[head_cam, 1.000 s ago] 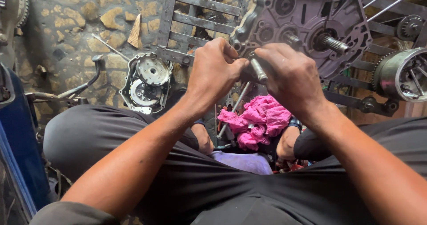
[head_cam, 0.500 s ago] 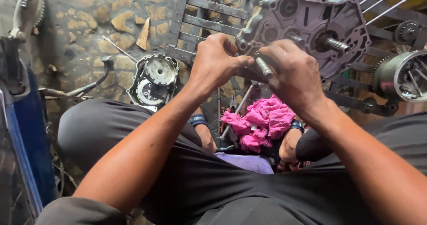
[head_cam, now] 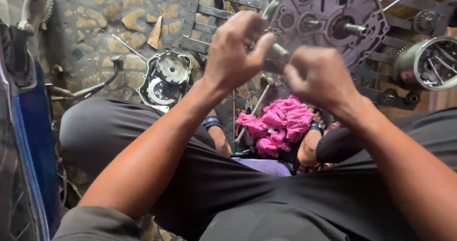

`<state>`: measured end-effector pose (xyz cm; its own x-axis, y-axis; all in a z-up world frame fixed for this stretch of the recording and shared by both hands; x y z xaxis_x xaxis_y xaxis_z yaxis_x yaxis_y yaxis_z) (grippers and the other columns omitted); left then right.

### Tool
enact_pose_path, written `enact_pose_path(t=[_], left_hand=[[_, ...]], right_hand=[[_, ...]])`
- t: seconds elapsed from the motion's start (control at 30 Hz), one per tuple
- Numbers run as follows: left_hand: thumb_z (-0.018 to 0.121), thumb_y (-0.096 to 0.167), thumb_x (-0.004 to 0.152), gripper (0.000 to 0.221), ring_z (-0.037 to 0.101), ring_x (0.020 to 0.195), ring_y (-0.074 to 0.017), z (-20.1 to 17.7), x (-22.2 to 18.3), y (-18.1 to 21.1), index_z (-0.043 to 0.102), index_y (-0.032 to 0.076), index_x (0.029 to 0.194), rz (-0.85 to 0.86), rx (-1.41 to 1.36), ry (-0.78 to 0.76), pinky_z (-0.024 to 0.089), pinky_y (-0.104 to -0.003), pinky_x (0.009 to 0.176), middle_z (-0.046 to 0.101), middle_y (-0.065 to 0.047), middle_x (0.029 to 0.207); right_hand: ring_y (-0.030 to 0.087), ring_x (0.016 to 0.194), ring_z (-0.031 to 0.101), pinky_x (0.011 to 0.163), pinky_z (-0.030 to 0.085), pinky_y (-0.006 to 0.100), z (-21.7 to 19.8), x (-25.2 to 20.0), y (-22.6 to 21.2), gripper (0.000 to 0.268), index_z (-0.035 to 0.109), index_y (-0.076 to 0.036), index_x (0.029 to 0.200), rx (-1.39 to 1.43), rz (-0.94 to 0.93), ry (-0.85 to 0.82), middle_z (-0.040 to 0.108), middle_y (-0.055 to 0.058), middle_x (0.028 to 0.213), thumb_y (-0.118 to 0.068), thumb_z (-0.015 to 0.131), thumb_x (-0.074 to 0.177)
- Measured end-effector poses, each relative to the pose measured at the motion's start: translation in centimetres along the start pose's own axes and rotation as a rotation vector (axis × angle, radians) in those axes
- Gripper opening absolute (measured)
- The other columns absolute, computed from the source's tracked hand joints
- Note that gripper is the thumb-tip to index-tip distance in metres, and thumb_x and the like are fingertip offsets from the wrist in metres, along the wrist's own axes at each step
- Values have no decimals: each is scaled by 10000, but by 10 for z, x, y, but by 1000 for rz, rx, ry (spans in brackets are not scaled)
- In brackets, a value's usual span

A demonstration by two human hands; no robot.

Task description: Repairing and assembling a motorcycle engine block using various tools and cleaning with a cloth.

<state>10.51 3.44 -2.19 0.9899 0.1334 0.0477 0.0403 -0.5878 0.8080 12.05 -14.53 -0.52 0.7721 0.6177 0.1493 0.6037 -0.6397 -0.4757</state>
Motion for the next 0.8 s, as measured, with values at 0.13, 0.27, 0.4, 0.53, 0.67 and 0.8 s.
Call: enact_pose_path(t=[0.13, 0.27, 0.4, 0.53, 0.67, 0.8], left_hand=[[687, 206, 1018, 217, 734, 1037, -293, 3, -31, 72, 686, 33, 1149, 666, -79, 1, 577, -392, 947, 739, -132, 1123], [632, 137, 1044, 238, 737, 1114, -324, 22, -28, 59, 661, 27, 1253, 705, -49, -30, 593, -408, 1001, 733, -166, 1197], [623, 96, 1023, 348, 733, 1092, -328, 20, -26, 65, 614, -12, 1354, 648, -135, -57, 591, -416, 966, 735, -176, 1186], [631, 84, 1024, 316, 745, 1080, -307, 23, -29, 59, 618, 22, 1333, 640, -130, -23, 600, -407, 974, 743, -150, 1163], [614, 32, 1005, 291, 726, 1108, -287, 28, -30, 61, 632, 30, 1296, 621, -139, 21, 585, -371, 969, 736, -127, 1170], [648, 27, 1006, 264, 656, 1182, -290, 26, -51, 72, 642, 49, 1269, 598, -77, 126, 529, -389, 1043, 689, -132, 1250]], right_hand=[[331, 886, 734, 829, 565, 435, 131, -78, 47, 306, 742, -61, 1036, 3, 279, -887, 751, 192, 987, -305, 714, 853], [404, 1086, 686, 903, 570, 506, 239, -176, 115, 740, 550, -96, 1396, -171, 285, -1070, 691, 250, 1205, -255, 792, 715], [482, 1321, 459, 968, 435, 689, 309, -196, 136, 1228, 299, -258, 1570, -437, 322, -1032, 337, 202, 1580, -364, 984, 557], [367, 1269, 627, 974, 506, 625, 370, -212, 111, 491, 644, -171, 1314, -506, 524, -1396, 632, 147, 1401, -376, 692, 871], [293, 1201, 702, 938, 580, 577, 323, -121, 50, 344, 769, -191, 1188, -497, 385, -1096, 722, 93, 1302, -320, 603, 916], [281, 1158, 699, 940, 553, 595, 298, -85, 23, 320, 748, -185, 1165, -771, 349, -1216, 716, 86, 1244, -282, 593, 901]])
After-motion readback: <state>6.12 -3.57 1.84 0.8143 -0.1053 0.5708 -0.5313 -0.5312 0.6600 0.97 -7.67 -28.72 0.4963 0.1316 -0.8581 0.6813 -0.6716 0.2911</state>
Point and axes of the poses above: each hand's wrist, its own x-axis towards the middle knuckle, its own z-axis out of the palm, y = z × x, the point moved 8 cm from there along x, towards the middle knuckle
